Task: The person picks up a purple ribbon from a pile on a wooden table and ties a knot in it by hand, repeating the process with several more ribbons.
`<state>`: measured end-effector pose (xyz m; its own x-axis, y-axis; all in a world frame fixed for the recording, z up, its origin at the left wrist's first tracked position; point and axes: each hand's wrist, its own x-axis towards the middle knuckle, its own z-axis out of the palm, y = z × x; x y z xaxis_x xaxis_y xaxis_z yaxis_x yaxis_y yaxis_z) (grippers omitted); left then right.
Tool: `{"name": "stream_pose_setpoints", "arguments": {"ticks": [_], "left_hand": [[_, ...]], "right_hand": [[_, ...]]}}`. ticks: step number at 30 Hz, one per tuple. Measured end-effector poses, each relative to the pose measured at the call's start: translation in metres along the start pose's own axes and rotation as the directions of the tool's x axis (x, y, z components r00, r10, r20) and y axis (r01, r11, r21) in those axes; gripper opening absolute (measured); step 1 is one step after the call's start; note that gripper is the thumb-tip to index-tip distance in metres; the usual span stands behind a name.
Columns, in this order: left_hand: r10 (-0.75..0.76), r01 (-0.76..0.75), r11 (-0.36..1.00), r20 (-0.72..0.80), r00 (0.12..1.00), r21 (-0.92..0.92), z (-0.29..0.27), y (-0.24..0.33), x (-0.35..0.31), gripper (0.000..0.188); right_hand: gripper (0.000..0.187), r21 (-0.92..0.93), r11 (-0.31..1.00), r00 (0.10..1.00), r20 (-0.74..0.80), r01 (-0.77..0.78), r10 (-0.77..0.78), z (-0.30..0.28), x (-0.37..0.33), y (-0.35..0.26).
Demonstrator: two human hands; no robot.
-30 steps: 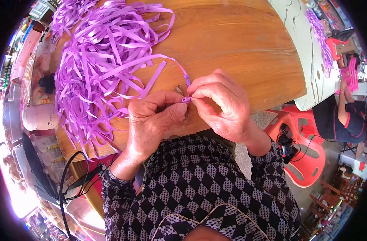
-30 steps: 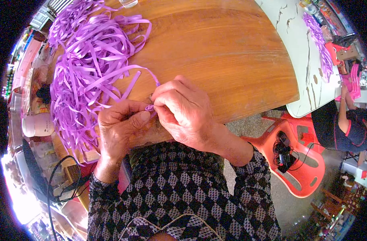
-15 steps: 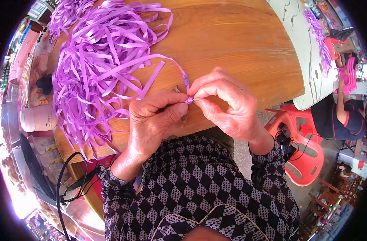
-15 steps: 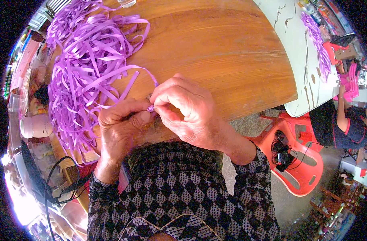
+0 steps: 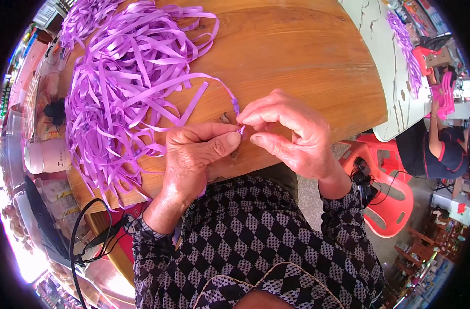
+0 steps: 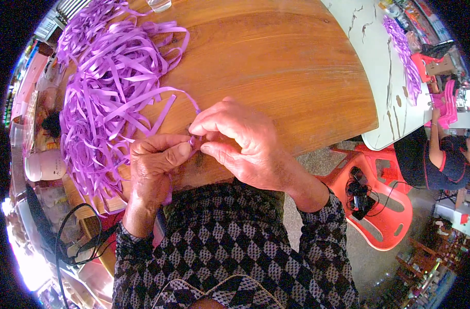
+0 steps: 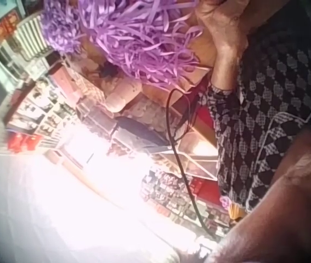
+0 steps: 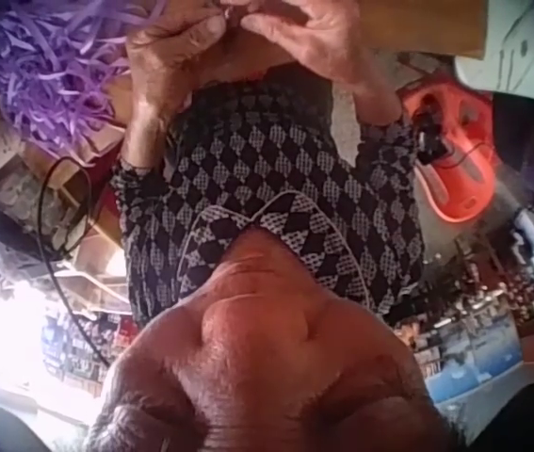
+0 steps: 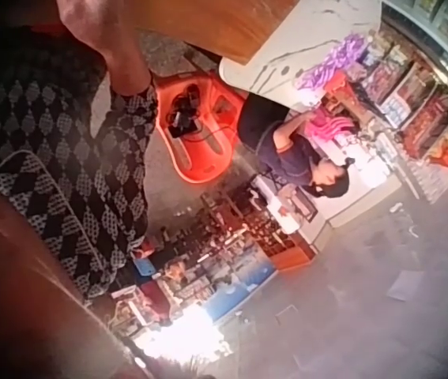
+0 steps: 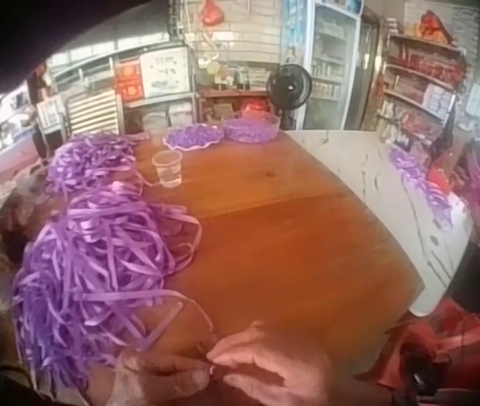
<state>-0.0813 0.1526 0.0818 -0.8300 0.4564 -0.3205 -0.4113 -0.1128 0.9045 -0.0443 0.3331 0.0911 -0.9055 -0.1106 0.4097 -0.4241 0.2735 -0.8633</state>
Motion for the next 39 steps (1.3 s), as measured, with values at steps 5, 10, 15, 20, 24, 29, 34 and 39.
{"name": "stream_pose_setpoints", "arguments": {"ticks": [5,10,15,20,24,29,34,39], "left_hand": [[-0.067,0.068,0.997,0.023,0.997,-0.048,0.0,0.005,-0.002,0.015],[-0.175,0.183,0.979,0.088,0.981,-0.086,0.001,0.012,-0.004,0.016],[-0.216,0.232,0.967,0.144,0.966,-0.103,-0.003,0.013,-0.002,0.015],[-0.143,0.152,0.986,0.123,0.982,-0.067,-0.004,0.013,-0.003,0.014],[-0.097,0.101,0.995,0.11,0.989,-0.029,-0.008,0.01,-0.005,0.013],[-0.014,0.009,0.997,0.063,0.998,0.076,-0.005,0.003,-0.008,0.012],[-0.002,-0.002,0.998,0.061,0.998,0.069,-0.004,0.002,-0.006,0.011],[0.054,-0.068,0.983,0.088,0.995,0.171,-0.004,0.003,-0.007,0.011]], "right_hand": [[0.03,-0.023,1.0,0.999,0.033,0.002,-0.002,0.002,0.0,0.0],[0.033,-0.008,0.994,0.991,0.076,0.111,-0.11,0.001,0.003,0.004],[0.024,-0.068,0.981,0.982,0.065,0.183,-0.178,0.001,0.001,0.006],[0.019,-0.093,0.985,0.989,0.05,0.146,-0.141,0.001,0.0,0.006],[0.02,-0.049,0.99,0.991,0.045,0.13,-0.128,0.003,-0.003,0.005],[0.022,-0.023,0.996,0.995,0.047,0.088,-0.087,0.004,-0.004,0.005],[0.021,-0.026,0.999,0.998,0.048,0.037,-0.036,0.006,-0.002,0.005],[0.019,0.054,0.996,0.99,0.12,-0.078,0.071,0.007,-0.005,0.0]]}}
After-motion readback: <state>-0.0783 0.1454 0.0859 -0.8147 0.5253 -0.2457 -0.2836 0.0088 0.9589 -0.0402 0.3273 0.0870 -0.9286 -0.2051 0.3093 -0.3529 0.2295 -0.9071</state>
